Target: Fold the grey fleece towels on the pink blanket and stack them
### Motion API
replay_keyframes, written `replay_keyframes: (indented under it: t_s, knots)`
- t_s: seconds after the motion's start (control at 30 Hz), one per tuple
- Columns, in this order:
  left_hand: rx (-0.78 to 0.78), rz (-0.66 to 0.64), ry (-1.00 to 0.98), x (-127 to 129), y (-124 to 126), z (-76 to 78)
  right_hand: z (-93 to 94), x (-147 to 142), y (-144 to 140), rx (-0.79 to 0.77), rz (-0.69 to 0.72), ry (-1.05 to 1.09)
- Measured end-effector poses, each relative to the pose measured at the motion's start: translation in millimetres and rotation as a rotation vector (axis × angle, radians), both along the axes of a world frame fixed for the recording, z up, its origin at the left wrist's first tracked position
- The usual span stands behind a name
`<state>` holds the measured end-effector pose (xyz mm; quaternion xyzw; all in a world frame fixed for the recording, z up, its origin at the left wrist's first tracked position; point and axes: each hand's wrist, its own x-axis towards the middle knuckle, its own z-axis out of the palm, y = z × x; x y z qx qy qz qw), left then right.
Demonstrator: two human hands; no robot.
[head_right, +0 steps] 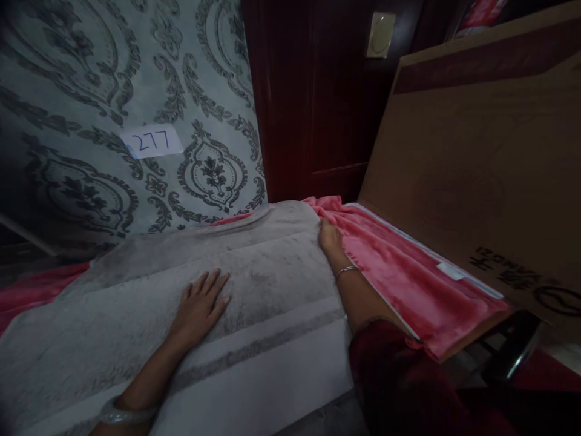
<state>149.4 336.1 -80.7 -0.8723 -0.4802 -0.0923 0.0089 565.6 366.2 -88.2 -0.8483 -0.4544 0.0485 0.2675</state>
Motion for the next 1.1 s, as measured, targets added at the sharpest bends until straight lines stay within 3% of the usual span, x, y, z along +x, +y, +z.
replay_keyframes:
  t_s: [0.17, 0.3, 0.43, 0.5, 0.57, 0.63, 0.73, 0.9, 0.97, 1.1]
  knots:
    - [-0.015, 0.015, 0.012, 0.8, -0.7, 0.7, 3.2, -5.8, -3.7, -0.022, -0.063, -0.025]
    - [-0.036, 0.023, 0.058, 3.3, -3.5, 6.9, 20.7, -10.5, -7.6, -0.064, -0.041, -0.037]
    - [-0.040, 0.039, 0.111, 5.9, -5.6, 13.3, 39.5, -43.3, -30.2, -0.080, 0.010, -0.103]
    - [-0.037, 0.042, 0.129, 7.4, -5.5, 15.3, 39.2, -73.4, -51.3, -0.074, 0.146, -0.191]
    - [-0.037, 0.045, 0.142, 9.0, -4.9, 16.8, 31.1, -102.7, -74.0, -0.099, 0.417, -0.312]
    - [-0.036, 0.052, 0.148, 10.7, -4.5, 18.2, 20.4, -120.0, -92.0, -0.149, 0.592, -0.353]
    - [-0.027, 0.059, 0.156, 12.5, -4.8, 20.2, 15.2, -114.2, -102.1, -0.189, 0.613, -0.353]
    - [0.005, 0.055, 0.146, 13.0, -4.1, 18.4, 35.1, -79.9, -106.5, -0.298, 0.453, -0.331]
    - [0.018, 0.049, 0.130, 13.4, -2.7, 15.5, 36.2, -78.9, -122.7, -0.271, 0.414, -0.349]
    - [0.030, 0.032, 0.084, 14.4, -0.3, 11.2, 16.2, -92.1, -171.4, -0.170, 0.539, -0.422]
